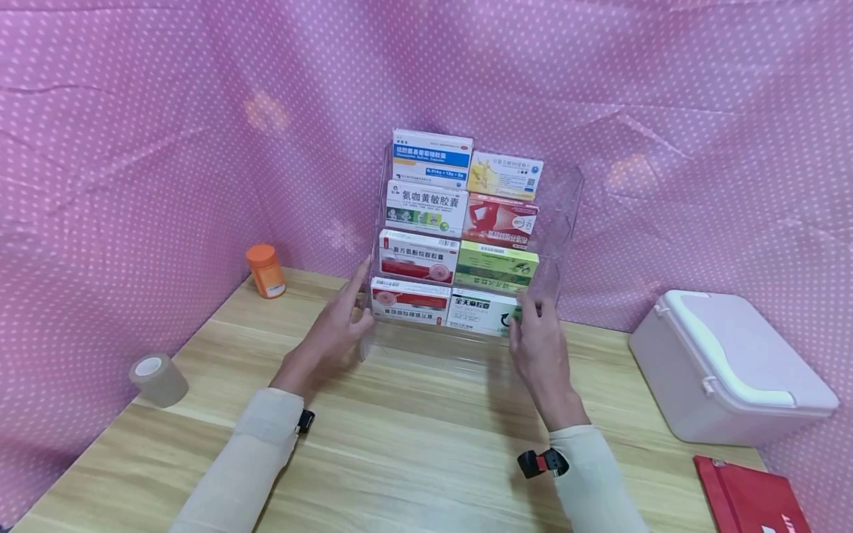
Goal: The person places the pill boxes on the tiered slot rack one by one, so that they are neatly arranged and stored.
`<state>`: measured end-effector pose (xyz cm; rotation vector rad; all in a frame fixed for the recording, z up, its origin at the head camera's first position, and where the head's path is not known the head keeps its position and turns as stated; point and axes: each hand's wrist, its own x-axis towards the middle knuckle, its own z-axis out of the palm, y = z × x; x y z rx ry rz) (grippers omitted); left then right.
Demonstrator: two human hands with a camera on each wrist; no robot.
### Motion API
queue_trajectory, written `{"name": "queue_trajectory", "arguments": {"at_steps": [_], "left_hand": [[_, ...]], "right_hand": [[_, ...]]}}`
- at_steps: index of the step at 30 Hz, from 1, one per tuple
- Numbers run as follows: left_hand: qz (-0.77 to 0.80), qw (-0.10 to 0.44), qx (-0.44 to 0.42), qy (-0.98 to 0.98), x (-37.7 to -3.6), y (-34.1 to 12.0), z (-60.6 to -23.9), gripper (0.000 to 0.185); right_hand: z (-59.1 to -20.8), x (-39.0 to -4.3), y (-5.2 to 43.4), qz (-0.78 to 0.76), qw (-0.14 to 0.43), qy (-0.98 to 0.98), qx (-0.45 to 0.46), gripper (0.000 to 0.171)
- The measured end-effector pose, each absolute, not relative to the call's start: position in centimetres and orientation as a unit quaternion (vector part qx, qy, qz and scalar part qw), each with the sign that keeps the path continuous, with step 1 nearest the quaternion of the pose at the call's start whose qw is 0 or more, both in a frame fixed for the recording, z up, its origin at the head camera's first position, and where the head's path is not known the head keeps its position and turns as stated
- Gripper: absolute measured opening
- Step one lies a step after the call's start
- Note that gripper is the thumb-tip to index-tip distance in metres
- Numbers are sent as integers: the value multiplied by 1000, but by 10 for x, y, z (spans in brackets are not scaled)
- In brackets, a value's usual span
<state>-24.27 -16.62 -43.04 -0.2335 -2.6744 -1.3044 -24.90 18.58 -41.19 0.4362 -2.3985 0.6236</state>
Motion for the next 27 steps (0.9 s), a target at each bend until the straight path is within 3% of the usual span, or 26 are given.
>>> {"name": "queue_trajectory", "arguments": {"at_steps": [16, 27], "left_hand": [[-435, 72, -72, -895, -243, -166, -430, 106], [-435, 79, -81, -893, -244, -167, -430, 104]], "right_hand": [[-411, -245, 184, 203, 312, -908, 193, 45], [-412, -246, 185, 210, 310, -907, 190, 41]]}}
